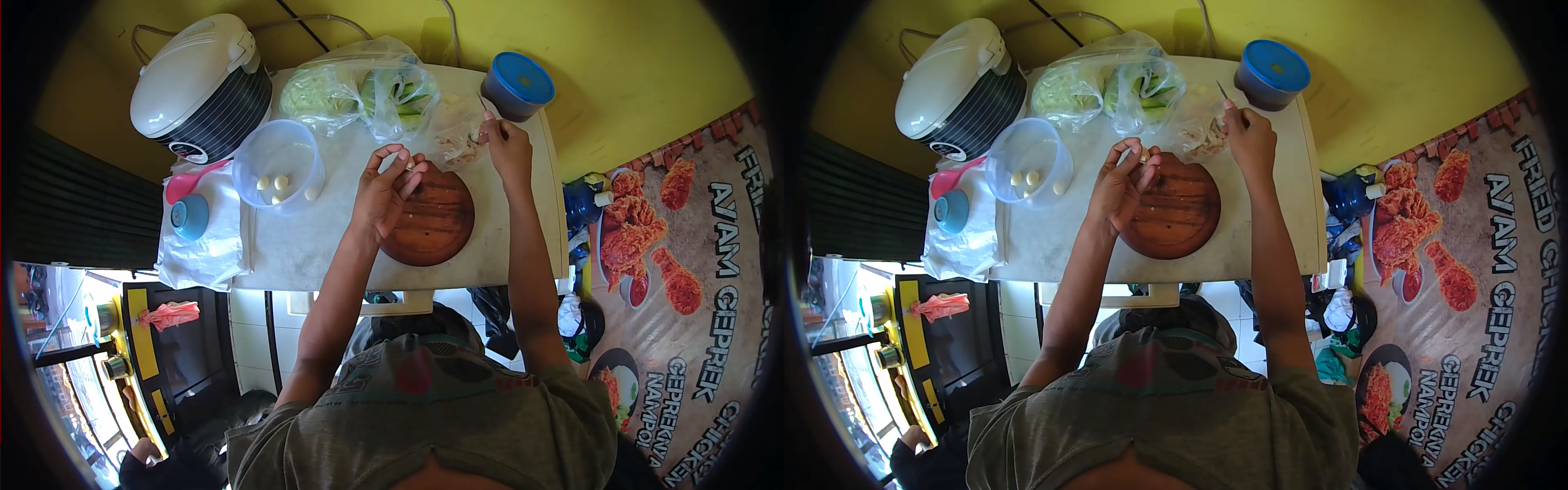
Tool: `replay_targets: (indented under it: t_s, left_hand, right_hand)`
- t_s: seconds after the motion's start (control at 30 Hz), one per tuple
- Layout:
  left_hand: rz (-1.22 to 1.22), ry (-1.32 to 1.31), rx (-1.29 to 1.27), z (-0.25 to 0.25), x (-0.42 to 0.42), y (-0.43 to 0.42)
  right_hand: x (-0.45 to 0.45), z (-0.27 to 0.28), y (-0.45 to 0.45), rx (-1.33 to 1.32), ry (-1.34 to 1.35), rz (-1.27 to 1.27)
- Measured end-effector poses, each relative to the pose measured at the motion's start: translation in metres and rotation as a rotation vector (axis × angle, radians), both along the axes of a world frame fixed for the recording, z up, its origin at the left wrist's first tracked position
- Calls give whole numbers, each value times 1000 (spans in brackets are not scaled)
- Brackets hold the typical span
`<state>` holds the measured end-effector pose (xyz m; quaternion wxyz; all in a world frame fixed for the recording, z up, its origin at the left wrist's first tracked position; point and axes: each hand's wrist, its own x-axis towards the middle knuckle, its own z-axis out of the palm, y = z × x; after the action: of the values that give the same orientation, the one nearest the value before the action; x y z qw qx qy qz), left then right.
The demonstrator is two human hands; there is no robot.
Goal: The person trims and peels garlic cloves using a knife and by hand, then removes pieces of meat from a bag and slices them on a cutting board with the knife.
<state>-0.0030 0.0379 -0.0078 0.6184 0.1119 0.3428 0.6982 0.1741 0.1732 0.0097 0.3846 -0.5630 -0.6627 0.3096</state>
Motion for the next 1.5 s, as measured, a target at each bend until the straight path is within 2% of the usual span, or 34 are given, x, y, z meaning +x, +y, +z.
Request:
replay_targets:
  t_s: [0.13,0.2,0.33,0.4,0.67,0.83,0.9,0.93,1.0,1.03,1.1,1.37,1.5]
  left_hand:
    - [-13,-38,51,-6,-3,0]
    - [-26,-22,47,-2,-2,-2]
    - [-66,-16,104,8,-4,-8]
    - [-74,26,119,13,-3,-10]
    - [-90,-36,78,11,0,-11]
    - [-77,-14,95,11,2,-9]
    - [-73,-31,77,12,2,-9]
    - [-70,-31,79,14,2,-9]
    - [-55,-24,100,16,3,-10]
    - [-53,-24,101,12,2,-9]
    - [-46,-36,148,3,0,-8]
    - [9,52,122,8,1,-9]
    - [69,96,135,10,3,-10]
  right_hand:
    - [-7,5,4,-51,-119,27]
    - [-9,9,0,11,-269,8]
    - [-10,14,-4,45,-382,-22]
    - [-8,5,0,92,-455,-117]
    - [5,-9,8,210,-346,18]
    - [-6,19,-15,225,-331,81]
    - [-11,31,-33,-53,-75,255]
    - [-13,35,-43,-51,-75,257]
    - [-19,39,-63,-9,49,563]
    - [-22,36,-69,-8,49,565]
    - [-29,25,-78,210,69,688]
    - [-35,26,-88,114,-62,658]
    - [-39,21,-89,211,-135,609]
